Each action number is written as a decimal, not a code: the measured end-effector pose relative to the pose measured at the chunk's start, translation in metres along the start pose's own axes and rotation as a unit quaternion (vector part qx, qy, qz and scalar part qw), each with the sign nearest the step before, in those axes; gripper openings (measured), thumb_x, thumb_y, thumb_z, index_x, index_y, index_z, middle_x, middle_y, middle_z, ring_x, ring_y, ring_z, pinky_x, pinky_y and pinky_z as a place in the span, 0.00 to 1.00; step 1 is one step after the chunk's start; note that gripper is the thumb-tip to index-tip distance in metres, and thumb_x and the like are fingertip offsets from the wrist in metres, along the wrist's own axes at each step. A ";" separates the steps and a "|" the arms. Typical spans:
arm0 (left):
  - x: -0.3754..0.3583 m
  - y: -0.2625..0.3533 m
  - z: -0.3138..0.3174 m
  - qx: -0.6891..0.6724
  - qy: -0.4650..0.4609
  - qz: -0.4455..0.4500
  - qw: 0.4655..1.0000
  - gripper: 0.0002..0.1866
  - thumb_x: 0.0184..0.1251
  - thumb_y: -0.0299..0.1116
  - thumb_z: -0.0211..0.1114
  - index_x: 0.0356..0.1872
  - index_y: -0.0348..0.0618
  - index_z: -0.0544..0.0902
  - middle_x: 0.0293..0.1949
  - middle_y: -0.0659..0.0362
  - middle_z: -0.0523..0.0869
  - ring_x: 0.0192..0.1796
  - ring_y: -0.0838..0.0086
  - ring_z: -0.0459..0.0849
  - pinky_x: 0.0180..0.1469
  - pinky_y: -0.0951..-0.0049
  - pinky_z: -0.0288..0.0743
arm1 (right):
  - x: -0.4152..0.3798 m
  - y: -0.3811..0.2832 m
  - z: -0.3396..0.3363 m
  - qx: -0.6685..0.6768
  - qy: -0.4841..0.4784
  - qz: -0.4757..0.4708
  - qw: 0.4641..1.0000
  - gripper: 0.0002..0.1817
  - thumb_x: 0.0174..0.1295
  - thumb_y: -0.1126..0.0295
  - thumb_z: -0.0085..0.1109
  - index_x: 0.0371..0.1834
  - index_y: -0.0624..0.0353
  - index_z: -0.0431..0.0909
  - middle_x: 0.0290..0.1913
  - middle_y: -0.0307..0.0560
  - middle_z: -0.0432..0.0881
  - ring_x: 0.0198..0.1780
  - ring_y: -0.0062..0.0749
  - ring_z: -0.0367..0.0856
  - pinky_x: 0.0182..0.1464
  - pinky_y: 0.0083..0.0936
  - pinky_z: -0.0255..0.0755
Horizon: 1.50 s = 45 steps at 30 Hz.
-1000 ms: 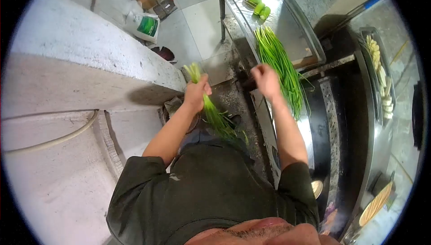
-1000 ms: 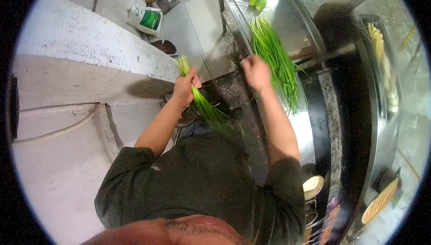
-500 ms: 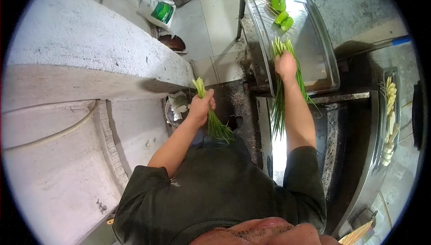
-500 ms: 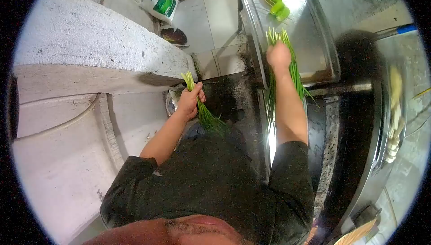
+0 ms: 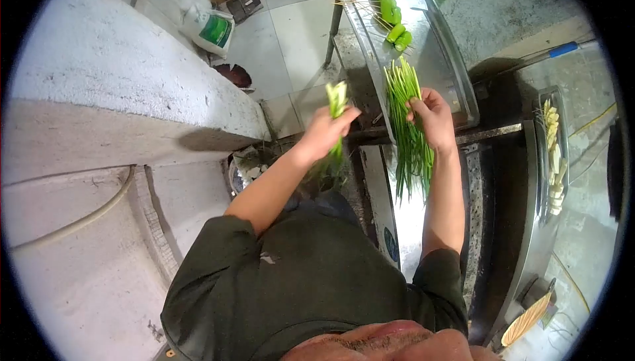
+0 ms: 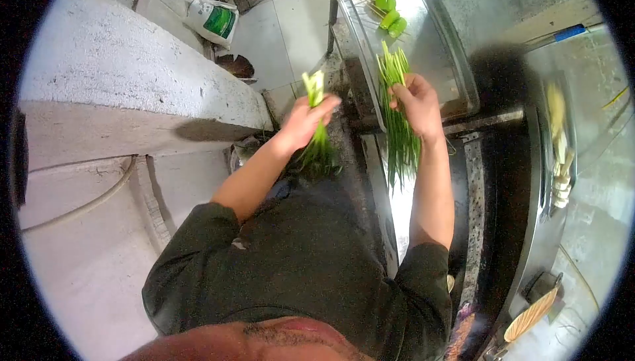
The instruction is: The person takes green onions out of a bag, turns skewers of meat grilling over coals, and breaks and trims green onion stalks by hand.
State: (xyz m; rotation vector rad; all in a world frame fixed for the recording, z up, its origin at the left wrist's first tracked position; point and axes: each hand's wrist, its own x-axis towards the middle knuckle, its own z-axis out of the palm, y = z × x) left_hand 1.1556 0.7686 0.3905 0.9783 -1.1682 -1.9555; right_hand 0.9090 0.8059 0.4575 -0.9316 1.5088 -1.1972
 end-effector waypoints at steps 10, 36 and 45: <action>-0.005 0.054 0.031 -0.089 -0.088 0.090 0.988 0.09 0.67 0.31 0.64 0.39 0.35 0.80 0.24 0.63 0.77 0.25 0.80 0.74 0.29 0.79 0.67 | -0.096 -0.035 0.074 -0.064 0.045 -0.020 0.997 0.08 0.67 0.73 0.57 0.40 0.67 0.80 0.32 0.40 0.82 0.29 0.18 0.78 0.34 0.16 0.72; -0.157 0.023 0.019 0.002 -0.062 0.016 0.998 0.05 0.62 0.28 0.65 0.33 0.36 0.80 0.23 0.64 0.77 0.24 0.80 0.73 0.27 0.77 0.66 | -0.228 0.030 0.124 -0.180 0.110 -0.052 0.976 0.12 0.70 0.64 0.53 0.40 0.64 0.79 0.24 0.40 0.81 0.25 0.21 0.79 0.29 0.22 0.72; -0.224 0.022 -0.086 0.121 0.385 0.056 0.913 0.15 0.60 0.38 0.70 0.40 0.37 0.82 0.24 0.64 0.77 0.25 0.79 0.72 0.26 0.74 0.66 | -0.234 0.084 0.130 0.101 -0.049 0.036 0.993 0.12 0.72 0.63 0.52 0.42 0.61 0.79 0.26 0.35 0.78 0.23 0.17 0.73 0.25 0.16 0.65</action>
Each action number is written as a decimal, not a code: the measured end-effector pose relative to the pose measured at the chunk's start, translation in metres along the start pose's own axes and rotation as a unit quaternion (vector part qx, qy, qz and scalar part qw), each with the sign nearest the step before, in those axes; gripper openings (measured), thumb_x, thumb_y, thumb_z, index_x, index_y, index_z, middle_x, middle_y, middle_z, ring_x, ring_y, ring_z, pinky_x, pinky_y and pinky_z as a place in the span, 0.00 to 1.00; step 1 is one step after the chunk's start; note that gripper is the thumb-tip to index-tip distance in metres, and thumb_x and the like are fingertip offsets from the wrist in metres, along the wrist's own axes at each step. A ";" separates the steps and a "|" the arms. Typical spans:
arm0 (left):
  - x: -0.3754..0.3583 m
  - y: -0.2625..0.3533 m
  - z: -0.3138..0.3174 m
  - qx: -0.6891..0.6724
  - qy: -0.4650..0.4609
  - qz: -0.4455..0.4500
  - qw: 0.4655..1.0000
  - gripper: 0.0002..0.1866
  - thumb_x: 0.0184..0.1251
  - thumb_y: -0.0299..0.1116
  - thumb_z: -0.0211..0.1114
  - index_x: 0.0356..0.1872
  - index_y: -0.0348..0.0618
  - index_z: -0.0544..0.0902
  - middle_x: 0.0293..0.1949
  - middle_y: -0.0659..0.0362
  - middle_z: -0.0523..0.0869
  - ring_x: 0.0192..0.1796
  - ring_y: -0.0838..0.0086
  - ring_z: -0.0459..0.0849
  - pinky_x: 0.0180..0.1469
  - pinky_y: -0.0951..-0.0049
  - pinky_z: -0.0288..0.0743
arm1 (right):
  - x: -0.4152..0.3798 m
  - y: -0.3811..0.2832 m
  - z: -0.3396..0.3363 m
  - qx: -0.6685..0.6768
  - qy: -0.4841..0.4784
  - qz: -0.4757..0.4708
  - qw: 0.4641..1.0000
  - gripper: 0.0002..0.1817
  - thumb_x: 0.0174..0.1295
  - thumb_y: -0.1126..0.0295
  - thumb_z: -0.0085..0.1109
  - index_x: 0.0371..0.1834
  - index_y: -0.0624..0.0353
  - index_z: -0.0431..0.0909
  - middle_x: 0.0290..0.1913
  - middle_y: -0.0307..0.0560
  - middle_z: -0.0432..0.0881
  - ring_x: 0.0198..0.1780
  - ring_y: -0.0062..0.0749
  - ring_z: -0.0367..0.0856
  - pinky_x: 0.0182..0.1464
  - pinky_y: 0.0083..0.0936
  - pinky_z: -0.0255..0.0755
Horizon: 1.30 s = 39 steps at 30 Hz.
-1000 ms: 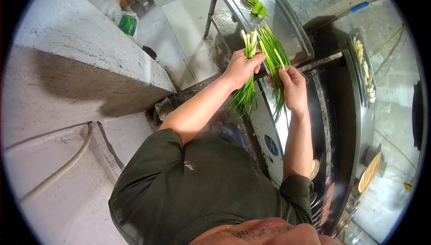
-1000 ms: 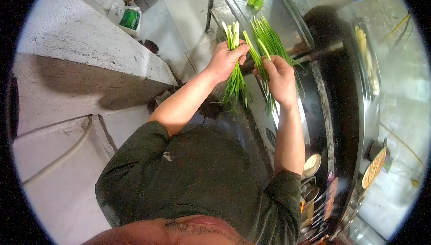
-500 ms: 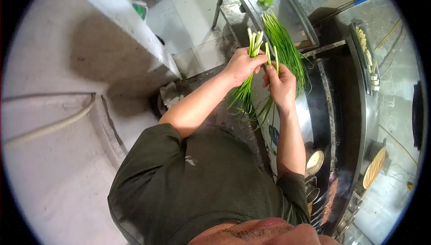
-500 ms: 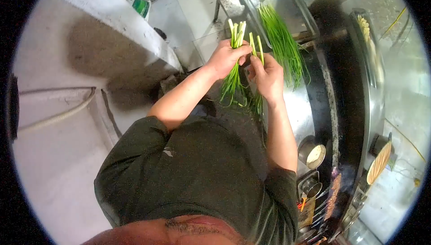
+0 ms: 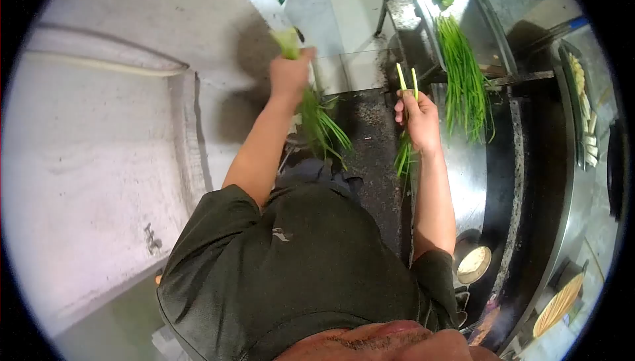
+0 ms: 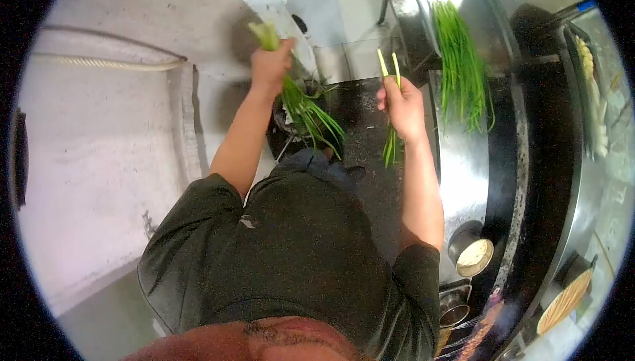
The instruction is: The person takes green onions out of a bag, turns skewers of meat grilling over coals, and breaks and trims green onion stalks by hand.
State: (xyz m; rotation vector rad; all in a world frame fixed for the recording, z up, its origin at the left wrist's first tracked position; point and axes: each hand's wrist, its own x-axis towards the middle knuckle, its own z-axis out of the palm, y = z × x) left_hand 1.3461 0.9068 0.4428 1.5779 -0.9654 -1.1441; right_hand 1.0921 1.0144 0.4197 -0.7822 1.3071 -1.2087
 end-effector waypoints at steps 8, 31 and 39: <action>-0.040 -0.039 -0.024 0.071 -0.134 0.027 0.988 0.15 0.62 0.41 0.69 0.41 0.39 0.85 0.26 0.64 0.80 0.27 0.81 0.75 0.30 0.76 0.70 | 0.001 0.005 0.078 0.057 -0.127 0.094 0.986 0.13 0.71 0.62 0.53 0.40 0.61 0.80 0.26 0.35 0.78 0.25 0.19 0.74 0.27 0.17 0.66; -0.023 -0.020 -0.008 0.048 -0.386 0.114 0.914 0.14 0.66 0.40 0.63 0.31 0.38 0.81 0.17 0.62 0.78 0.20 0.78 0.76 0.25 0.71 0.70 | -0.020 -0.003 0.103 -0.099 -0.004 -0.021 0.995 0.10 0.71 0.66 0.52 0.40 0.64 0.76 0.27 0.38 0.79 0.24 0.19 0.75 0.26 0.16 0.68; 0.005 -0.021 -0.039 0.022 -0.135 0.033 0.990 0.11 0.66 0.37 0.66 0.28 0.42 0.80 0.19 0.65 0.78 0.19 0.81 0.72 0.23 0.76 0.66 | -0.013 0.002 0.095 -0.084 0.033 -0.038 0.995 0.16 0.74 0.63 0.46 0.45 0.66 0.77 0.29 0.40 0.80 0.32 0.22 0.78 0.37 0.21 0.73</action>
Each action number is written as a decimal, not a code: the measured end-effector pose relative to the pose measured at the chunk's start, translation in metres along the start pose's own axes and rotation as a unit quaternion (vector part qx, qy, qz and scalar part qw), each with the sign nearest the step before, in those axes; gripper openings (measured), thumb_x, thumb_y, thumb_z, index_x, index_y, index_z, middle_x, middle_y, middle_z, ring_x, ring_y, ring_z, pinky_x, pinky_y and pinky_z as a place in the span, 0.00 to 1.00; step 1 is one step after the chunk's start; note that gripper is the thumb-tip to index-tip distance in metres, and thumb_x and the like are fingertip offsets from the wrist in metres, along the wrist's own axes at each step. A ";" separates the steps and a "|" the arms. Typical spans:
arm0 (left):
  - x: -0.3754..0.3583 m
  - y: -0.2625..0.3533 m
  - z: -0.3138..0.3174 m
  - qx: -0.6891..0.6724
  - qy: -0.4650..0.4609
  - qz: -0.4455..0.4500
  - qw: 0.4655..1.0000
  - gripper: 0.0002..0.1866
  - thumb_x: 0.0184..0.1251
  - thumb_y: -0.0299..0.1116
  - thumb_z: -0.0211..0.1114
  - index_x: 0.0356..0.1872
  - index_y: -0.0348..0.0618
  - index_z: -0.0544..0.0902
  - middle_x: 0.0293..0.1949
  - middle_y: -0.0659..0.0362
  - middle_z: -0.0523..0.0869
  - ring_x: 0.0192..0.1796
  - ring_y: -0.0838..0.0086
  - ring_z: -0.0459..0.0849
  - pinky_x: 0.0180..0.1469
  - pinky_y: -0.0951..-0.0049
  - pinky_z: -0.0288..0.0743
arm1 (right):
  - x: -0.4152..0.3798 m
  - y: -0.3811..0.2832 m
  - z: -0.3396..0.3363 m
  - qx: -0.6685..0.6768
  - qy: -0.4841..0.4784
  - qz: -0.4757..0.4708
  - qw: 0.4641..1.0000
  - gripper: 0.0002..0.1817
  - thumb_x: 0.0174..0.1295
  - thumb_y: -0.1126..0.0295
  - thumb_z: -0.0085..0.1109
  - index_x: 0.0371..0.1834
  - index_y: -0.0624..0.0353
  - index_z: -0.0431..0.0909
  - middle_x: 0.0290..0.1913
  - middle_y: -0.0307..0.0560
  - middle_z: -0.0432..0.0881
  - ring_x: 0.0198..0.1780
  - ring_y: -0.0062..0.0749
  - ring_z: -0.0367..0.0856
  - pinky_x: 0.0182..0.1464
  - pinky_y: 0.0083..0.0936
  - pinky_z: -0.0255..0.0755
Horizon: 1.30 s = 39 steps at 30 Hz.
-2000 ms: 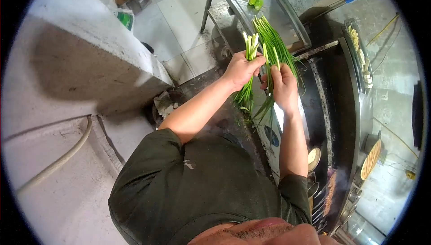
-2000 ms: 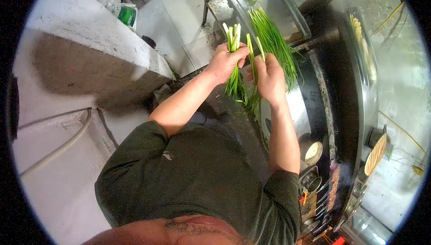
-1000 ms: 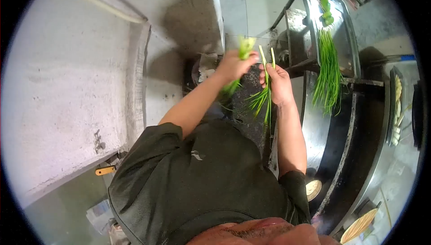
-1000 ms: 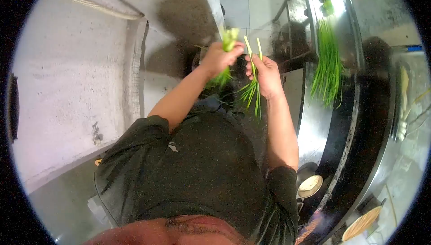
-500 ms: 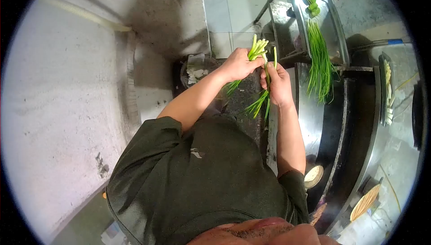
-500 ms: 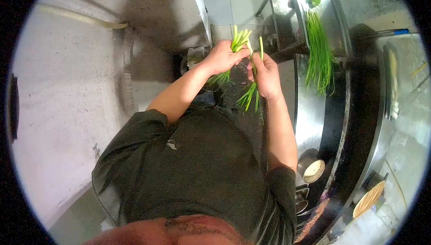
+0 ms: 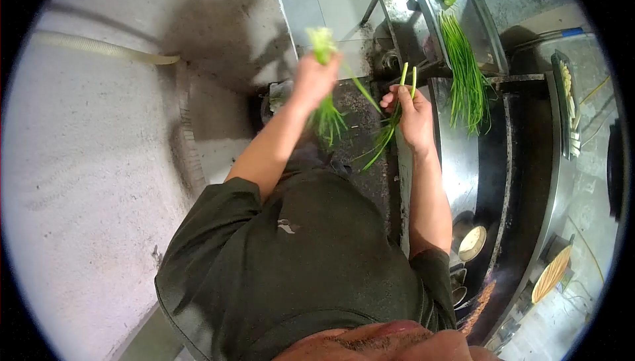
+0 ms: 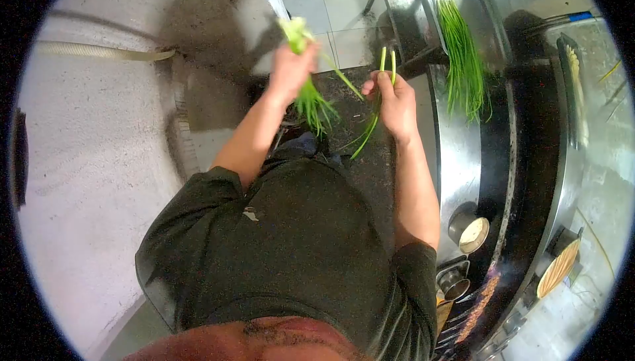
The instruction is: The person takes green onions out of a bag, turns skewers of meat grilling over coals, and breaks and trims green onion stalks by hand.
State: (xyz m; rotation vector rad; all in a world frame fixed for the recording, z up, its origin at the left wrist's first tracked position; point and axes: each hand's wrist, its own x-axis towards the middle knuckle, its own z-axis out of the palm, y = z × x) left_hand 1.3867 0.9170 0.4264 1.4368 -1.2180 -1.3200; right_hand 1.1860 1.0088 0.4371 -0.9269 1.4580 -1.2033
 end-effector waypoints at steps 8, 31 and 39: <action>0.003 -0.023 -0.036 0.074 0.027 -0.049 0.996 0.18 0.65 0.46 0.67 0.28 0.38 0.81 0.19 0.62 0.79 0.22 0.78 0.75 0.26 0.67 0.69 | 0.008 0.004 0.008 0.163 -0.123 0.100 0.974 0.14 0.73 0.62 0.48 0.43 0.63 0.77 0.25 0.37 0.75 0.26 0.21 0.71 0.29 0.19 0.65; 0.003 -0.009 0.052 -0.064 -0.315 0.021 0.947 0.10 0.67 0.35 0.66 0.32 0.38 0.82 0.22 0.65 0.79 0.25 0.81 0.77 0.28 0.77 0.70 | 0.011 0.001 -0.004 0.178 -0.220 0.172 0.944 0.08 0.70 0.69 0.50 0.44 0.60 0.76 0.32 0.40 0.76 0.29 0.22 0.71 0.30 0.18 0.65; 0.004 0.017 0.062 -0.059 -0.252 0.044 0.965 0.10 0.64 0.35 0.67 0.35 0.37 0.83 0.25 0.63 0.81 0.27 0.80 0.77 0.29 0.76 0.69 | 0.020 0.017 -0.015 0.126 -0.098 0.056 0.985 0.13 0.70 0.66 0.54 0.47 0.65 0.82 0.38 0.38 0.84 0.38 0.18 0.78 0.43 0.19 0.72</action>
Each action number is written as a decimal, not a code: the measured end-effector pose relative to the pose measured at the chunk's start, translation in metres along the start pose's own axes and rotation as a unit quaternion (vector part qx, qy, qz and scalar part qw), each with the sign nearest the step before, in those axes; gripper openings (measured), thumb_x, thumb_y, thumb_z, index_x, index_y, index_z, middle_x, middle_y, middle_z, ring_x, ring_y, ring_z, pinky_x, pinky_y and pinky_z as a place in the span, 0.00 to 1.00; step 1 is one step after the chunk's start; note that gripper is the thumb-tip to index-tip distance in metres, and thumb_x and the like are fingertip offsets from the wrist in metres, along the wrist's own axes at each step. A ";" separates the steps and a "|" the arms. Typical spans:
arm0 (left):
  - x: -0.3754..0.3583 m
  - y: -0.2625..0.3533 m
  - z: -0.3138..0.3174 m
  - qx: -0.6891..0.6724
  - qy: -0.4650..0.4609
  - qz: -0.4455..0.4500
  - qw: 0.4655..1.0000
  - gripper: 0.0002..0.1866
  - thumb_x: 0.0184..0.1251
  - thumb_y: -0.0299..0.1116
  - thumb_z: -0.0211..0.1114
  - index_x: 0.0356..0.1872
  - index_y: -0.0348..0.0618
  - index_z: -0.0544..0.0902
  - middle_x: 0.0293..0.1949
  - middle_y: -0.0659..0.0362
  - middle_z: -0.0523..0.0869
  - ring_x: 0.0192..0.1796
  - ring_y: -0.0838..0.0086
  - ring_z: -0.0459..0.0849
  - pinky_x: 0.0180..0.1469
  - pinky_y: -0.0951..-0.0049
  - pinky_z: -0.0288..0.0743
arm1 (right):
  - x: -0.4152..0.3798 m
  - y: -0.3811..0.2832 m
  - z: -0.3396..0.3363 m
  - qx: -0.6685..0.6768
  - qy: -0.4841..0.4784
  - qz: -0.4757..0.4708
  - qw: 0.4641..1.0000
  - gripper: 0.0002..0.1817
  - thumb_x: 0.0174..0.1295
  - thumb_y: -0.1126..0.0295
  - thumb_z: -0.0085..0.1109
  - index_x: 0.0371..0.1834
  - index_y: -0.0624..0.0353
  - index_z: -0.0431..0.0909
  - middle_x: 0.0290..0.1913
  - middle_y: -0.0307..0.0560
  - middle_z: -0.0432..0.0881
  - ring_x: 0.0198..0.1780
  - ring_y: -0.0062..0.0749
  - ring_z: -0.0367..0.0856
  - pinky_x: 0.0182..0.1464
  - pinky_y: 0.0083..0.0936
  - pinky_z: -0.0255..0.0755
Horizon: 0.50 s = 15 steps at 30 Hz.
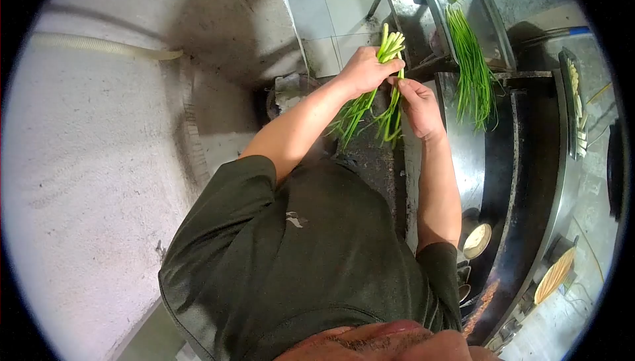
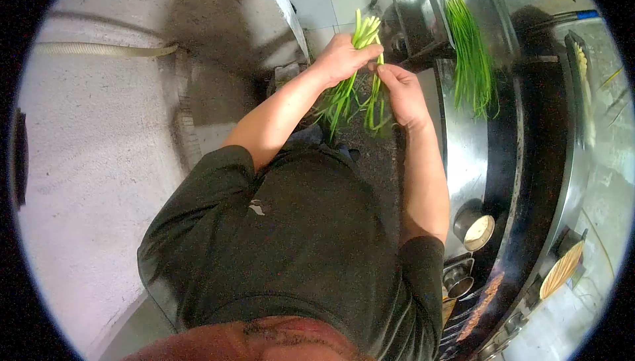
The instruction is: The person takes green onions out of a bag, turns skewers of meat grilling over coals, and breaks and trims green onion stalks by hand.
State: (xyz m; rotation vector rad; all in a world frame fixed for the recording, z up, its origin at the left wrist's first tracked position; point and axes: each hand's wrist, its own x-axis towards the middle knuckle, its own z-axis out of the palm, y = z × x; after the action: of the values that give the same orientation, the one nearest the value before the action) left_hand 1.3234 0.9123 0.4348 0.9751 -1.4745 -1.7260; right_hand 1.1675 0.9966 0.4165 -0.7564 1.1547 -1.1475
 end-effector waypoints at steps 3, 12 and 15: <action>0.005 0.001 0.003 0.034 -0.037 -0.001 0.999 0.12 0.64 0.36 0.67 0.35 0.36 0.83 0.26 0.62 0.82 0.28 0.80 0.78 0.30 0.77 0.70 | -0.003 -0.007 -0.001 0.043 0.004 0.024 0.999 0.13 0.70 0.67 0.55 0.47 0.65 0.81 0.40 0.40 0.84 0.39 0.19 0.78 0.44 0.20 0.73; 0.007 0.010 -0.006 0.214 -0.056 0.017 0.975 0.17 0.65 0.44 0.65 0.37 0.37 0.84 0.23 0.61 0.81 0.24 0.77 0.77 0.27 0.72 0.69 | -0.005 -0.010 -0.008 -0.037 0.001 -0.004 0.999 0.12 0.71 0.67 0.53 0.42 0.65 0.80 0.29 0.35 0.78 0.30 0.18 0.74 0.34 0.16 0.69; 0.003 0.002 -0.030 0.105 0.066 -0.001 0.992 0.14 0.66 0.41 0.64 0.40 0.38 0.82 0.23 0.63 0.79 0.25 0.79 0.74 0.28 0.73 0.68 | -0.011 -0.017 -0.009 -0.096 0.010 0.014 0.995 0.11 0.71 0.66 0.52 0.41 0.64 0.80 0.26 0.34 0.74 0.28 0.18 0.71 0.32 0.17 0.68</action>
State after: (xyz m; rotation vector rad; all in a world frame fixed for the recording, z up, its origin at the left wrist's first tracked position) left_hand 1.3474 0.8942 0.4342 1.1758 -1.5900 -1.4976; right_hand 1.1542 1.0029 0.4329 -0.8744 1.3007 -1.0329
